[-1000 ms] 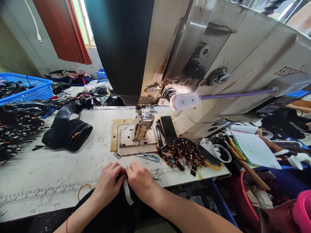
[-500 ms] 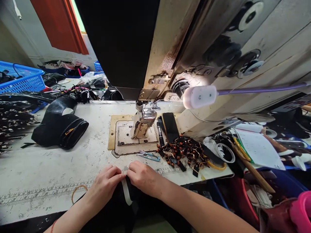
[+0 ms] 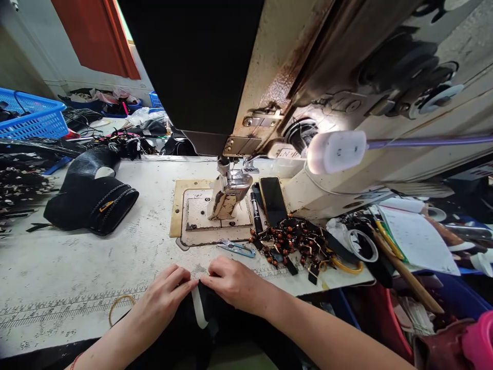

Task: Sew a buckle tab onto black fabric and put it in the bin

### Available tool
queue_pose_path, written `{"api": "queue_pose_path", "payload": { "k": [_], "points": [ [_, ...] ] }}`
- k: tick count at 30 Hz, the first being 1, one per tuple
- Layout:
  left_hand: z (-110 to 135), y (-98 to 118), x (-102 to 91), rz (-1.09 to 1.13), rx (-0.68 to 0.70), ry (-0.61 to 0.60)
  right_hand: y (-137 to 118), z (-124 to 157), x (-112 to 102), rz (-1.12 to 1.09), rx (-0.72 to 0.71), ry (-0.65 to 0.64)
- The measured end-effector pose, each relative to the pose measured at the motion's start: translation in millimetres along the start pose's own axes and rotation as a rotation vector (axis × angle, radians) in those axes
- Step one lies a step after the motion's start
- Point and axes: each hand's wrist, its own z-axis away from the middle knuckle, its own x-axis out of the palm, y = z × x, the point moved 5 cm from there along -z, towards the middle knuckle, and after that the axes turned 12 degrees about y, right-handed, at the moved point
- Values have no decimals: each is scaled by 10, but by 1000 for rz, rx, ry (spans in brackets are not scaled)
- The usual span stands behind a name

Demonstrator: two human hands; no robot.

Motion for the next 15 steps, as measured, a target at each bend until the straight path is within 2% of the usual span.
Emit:
{"api": "queue_pose_path", "payload": {
  "k": [6, 12, 15],
  "points": [
    [-16, 43, -6, -106, 89, -25, -19, 40, 50, 59, -13, -65],
    [2, 63, -6, -159, 107, 3, 29, 71, 23, -123, 50, 154],
    [-14, 58, -13, -146, 88, 12, 29, 97, 32, -108, 45, 156]
  ]
}}
